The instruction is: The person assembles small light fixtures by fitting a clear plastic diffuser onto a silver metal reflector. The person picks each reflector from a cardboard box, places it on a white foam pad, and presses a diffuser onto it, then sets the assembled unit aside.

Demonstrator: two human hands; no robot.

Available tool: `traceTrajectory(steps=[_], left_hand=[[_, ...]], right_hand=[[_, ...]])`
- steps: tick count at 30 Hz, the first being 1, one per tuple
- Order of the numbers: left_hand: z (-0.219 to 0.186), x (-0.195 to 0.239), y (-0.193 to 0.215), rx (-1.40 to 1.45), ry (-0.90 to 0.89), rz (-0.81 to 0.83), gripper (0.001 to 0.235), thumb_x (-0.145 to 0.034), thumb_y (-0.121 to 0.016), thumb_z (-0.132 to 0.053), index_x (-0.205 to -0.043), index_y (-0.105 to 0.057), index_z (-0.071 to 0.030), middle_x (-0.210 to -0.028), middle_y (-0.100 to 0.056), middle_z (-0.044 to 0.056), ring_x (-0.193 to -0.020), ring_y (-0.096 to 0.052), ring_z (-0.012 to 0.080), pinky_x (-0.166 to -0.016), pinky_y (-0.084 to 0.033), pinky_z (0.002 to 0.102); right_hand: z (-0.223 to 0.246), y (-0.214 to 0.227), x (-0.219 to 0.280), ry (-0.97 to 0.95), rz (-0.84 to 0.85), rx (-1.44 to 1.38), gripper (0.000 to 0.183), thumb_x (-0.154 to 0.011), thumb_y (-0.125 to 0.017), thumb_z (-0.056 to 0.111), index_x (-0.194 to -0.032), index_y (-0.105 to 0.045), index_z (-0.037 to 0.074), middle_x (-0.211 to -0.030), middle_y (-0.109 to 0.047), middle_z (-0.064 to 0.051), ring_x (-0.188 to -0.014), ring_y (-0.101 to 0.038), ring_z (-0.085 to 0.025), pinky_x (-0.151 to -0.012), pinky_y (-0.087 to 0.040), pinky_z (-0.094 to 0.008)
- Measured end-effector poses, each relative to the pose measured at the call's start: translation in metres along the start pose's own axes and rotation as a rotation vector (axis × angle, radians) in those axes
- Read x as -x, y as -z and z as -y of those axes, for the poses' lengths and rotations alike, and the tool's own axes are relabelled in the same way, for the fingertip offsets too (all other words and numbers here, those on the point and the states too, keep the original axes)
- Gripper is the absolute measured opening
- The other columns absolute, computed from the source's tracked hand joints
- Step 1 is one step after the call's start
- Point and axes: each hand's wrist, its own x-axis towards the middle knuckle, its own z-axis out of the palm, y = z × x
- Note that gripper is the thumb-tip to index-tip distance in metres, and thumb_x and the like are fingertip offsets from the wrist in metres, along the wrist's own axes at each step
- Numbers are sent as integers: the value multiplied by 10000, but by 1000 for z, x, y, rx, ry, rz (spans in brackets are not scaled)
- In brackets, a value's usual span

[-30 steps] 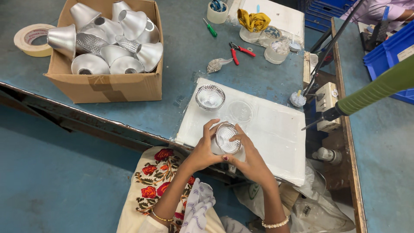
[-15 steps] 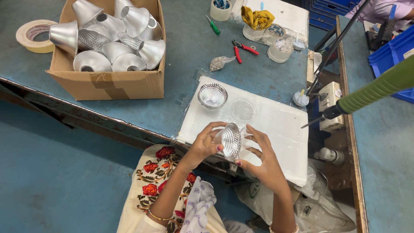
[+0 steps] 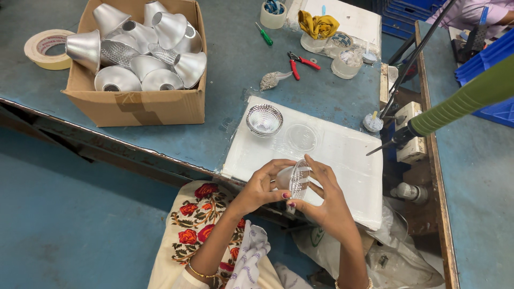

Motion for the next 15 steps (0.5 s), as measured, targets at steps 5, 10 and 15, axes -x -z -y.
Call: traceTrajectory(steps=[5,10,15], left_hand=[[0,0,-1,-16,4,6,707,-871,-808,-145,-1473,-465,-3,-1471,-536,143,-1342,-565,223,-1152,-491,397],[0,2,-2,-18,3,-9,696,-873,-810,-137,-1468,-476,2,-1439,-554,140,-1311,-580,219,-1134,-496,392],[3,2,-2,-12,-41,-12,681,-879,-811,-122,-1463,-485,3,-1439,-554,132,-1325,-574,208,-1149,-492,377]], right_hand=[[-2,0,1,-15,-1,-39,1032,-655,-895,287,-1546,-403,111,-1445,-472,-137,-1348,-551,-303,-1041,-482,-441],[-5,-1,3,-45,-7,-65,1024,-655,-892,281,-1541,-407,114,-1438,-479,-132,-1321,-569,-297,-1027,-496,-423],[-7,-3,4,-54,-40,-72,1015,-661,-892,257,-1541,-407,111,-1447,-465,-135,-1340,-556,-301,-1035,-488,-432]])
